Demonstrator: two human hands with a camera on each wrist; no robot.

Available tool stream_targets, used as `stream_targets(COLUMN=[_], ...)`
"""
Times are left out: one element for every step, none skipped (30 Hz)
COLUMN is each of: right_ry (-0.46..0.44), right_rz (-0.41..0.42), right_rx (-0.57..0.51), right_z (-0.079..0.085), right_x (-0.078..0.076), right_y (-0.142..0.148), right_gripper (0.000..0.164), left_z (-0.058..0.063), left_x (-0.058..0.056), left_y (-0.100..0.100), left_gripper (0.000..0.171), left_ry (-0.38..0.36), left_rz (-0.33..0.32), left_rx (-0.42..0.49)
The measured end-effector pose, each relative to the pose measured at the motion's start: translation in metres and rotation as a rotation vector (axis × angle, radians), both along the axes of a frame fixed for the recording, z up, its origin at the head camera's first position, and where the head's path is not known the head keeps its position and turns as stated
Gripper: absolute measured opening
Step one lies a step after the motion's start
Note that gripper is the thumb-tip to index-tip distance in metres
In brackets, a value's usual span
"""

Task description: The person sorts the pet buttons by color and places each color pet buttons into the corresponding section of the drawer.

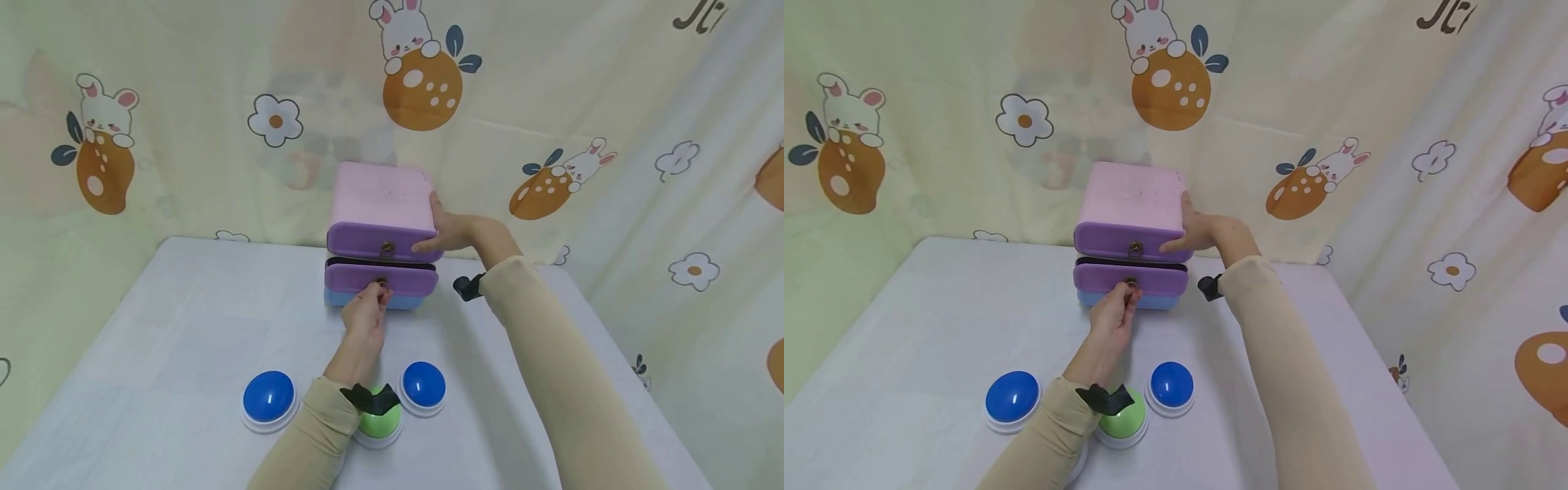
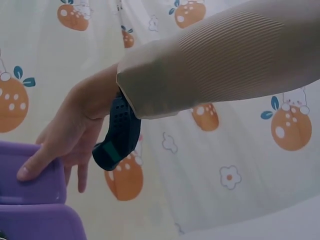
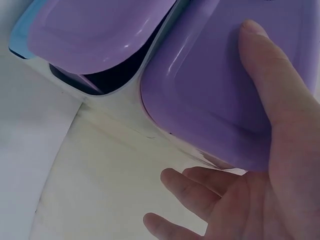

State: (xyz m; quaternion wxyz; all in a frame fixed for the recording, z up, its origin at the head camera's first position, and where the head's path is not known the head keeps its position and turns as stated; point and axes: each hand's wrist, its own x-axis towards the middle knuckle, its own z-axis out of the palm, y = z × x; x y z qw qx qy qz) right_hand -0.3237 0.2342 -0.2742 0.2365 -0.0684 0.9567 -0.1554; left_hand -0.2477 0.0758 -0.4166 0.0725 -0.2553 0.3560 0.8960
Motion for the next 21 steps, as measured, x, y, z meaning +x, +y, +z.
stream_targets(right_ry=[0.001,0.001,-0.001,-0.003,-0.005,-0.007,-0.009,-0.010,-0.011,-0.010,-0.009,-0.009,-0.010,-0.011,-0.011,-0.011,-0.011,-0.012,-0.012,-0.011,-0.010], right_rz=[0.001,0.000,-0.003,-0.008,-0.013,-0.015,-0.016,-0.016,-0.014,-0.013,-0.011,-0.010,-0.010,-0.012,-0.015,-0.016,-0.016,-0.017,-0.017,-0.016,-0.016], right_rx=[-0.003,-0.005,-0.007,-0.006,-0.005,-0.004,-0.001,0.001,0.001,0.003,0.001,0.002,0.003,0.002,0.002,0.002,0.003,0.008,0.012,0.015,0.019], right_z=[-0.0003,-0.0004,-0.0002,-0.0002,0.0002,0.0002,0.0001,0.0001,-0.0002,-0.0004,-0.0007,-0.0011,-0.0015,-0.0017,-0.0019,-0.0022,-0.0023,-0.0022,-0.0021,-0.0021,-0.0020], right_x=[0.0001,0.0004,0.0009,0.0013,0.0020,0.0024,0.0028,0.0031,0.0030,0.0031,0.0029,0.0027,0.0024,0.0023,0.0021,0.0019,0.0015,0.0014,0.0012,0.0009,0.0004], right_y=[-0.0001,-0.0002,-0.0003,-0.0002,0.0000,0.0003,0.0008,0.0010,0.0014,0.0017,0.0018,0.0020,0.0022,0.0023,0.0023,0.0023,0.0021,0.0019,0.0018,0.0015,0.0012], right_gripper=[0.127,0.127,0.127,0.127,0.128,0.128,0.128,0.128,0.128,0.127,0.127,0.127,0.127,0.127,0.127,0.127,0.127,0.127,0.127,0.127,0.127], left_z=[0.0003,0.0006,0.0009,0.0013,0.0017,0.0019,0.0022,0.0018,0.0016,0.0013,0.0011,0.0008,0.0004,0.0001,0.0000,-0.0001,0.0002,0.0003,0.0006,0.0010,0.0015], left_x=[0.0007,0.0013,0.0020,0.0025,0.0031,0.0038,0.0043,0.0045,0.0048,0.0050,0.0052,0.0053,0.0054,0.0057,0.0060,0.0062,0.0066,0.0072,0.0077,0.0081,0.0086], left_y=[-0.0002,-0.0002,-0.0002,-0.0002,0.0000,0.0001,0.0003,0.0005,0.0006,0.0007,0.0010,0.0011,0.0013,0.0015,0.0016,0.0018,0.0018,0.0017,0.0017,0.0017,0.0017], left_gripper=[0.008,0.009,0.009,0.009,0.009,0.009,0.009,0.009,0.010,0.010,0.010,0.010,0.010,0.010,0.010,0.010,0.011,0.011,0.011,0.011,0.012], left_ry=[0.000,0.002,0.004,0.002,0.001,0.000,0.001,-0.001,-0.006,-0.011,-0.011,-0.012,-0.014,-0.016,-0.016,-0.015,-0.015,-0.019,-0.021,-0.023,-0.026], left_rz=[0.004,0.008,0.011,0.013,0.014,0.014,0.016,0.015,0.014,0.013,0.012,0.014,0.014,0.014,0.015,0.017,0.019,0.019,0.020,0.021,0.022], left_rx=[-0.001,-0.001,-0.001,-0.003,-0.001,-0.002,-0.003,0.000,-0.002,-0.005,-0.006,-0.005,-0.006,-0.005,-0.006,-0.003,-0.001,-0.002,-0.003,-0.001,-0.003])
